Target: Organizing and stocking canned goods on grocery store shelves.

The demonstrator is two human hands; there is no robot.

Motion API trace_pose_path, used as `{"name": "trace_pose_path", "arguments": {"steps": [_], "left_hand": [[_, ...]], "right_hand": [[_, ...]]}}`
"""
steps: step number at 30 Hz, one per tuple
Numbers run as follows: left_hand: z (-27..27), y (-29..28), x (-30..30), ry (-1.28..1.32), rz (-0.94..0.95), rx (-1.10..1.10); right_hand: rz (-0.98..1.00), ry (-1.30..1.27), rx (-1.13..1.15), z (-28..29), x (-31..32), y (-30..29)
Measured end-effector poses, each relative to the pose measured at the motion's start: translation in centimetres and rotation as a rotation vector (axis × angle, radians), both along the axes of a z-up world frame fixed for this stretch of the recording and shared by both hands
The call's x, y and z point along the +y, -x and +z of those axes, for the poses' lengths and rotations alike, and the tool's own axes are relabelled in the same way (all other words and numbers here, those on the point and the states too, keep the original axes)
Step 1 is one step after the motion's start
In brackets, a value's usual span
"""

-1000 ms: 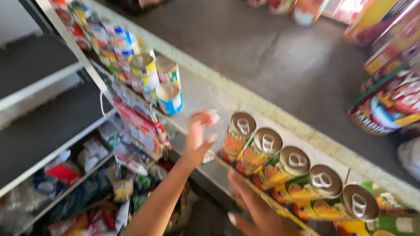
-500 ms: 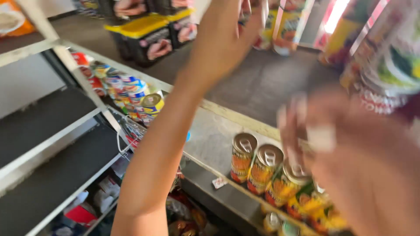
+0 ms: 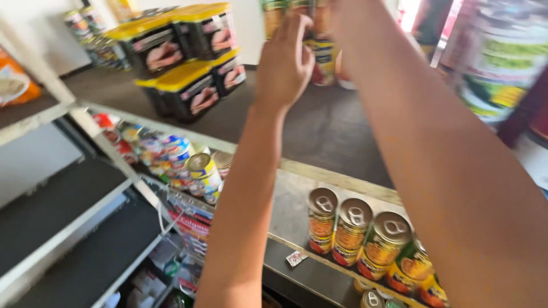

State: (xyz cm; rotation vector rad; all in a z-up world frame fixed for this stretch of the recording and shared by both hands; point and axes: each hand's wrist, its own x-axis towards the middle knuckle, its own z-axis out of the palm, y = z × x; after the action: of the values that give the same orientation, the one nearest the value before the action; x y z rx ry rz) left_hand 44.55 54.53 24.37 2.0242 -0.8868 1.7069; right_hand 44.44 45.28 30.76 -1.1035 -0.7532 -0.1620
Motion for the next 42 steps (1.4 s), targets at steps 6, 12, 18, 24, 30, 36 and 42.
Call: {"name": "trace_pose_path", "arguments": {"steps": [6,12,18,24,30,36,42], "left_hand": [[-1.1,-1.0,2.3,0.257,-0.107,0.207],[-3.0,-3.1,1.3,0.134,0.102,0.196],[-3.7,-4.3,0.7,0.084,0.212,0.265],[-3.6,-3.8,0.8,0.039,0.227,0.281],[-3.2,-3.3,0.1,0.11,0.02,0.33],[-2.6,-2.6,0.6,0.142,-0.152,0.41],[-2.2,-1.9,1.5,0.152,-0.512,0.276]], "right_hand": [[-0.054,0.283,-0.056,1.5,2.7,-2.0],[-0.218,0.507,-0.008,0.2,-4.0,-5.6],[-0.45,0.7,0.082,-4.1,-11.4,-7.9],[-0.721,0.864,0.175,-5.7,-11.3,-8.6],[-0.688,1.036,0.112,-4.4,-11.8,-15.0],[-0.647,1.187,0.01,-0.7,-7.1,-5.0],[-0.538,1.198,0.155,0.5,-7.2,-1.7]]}}
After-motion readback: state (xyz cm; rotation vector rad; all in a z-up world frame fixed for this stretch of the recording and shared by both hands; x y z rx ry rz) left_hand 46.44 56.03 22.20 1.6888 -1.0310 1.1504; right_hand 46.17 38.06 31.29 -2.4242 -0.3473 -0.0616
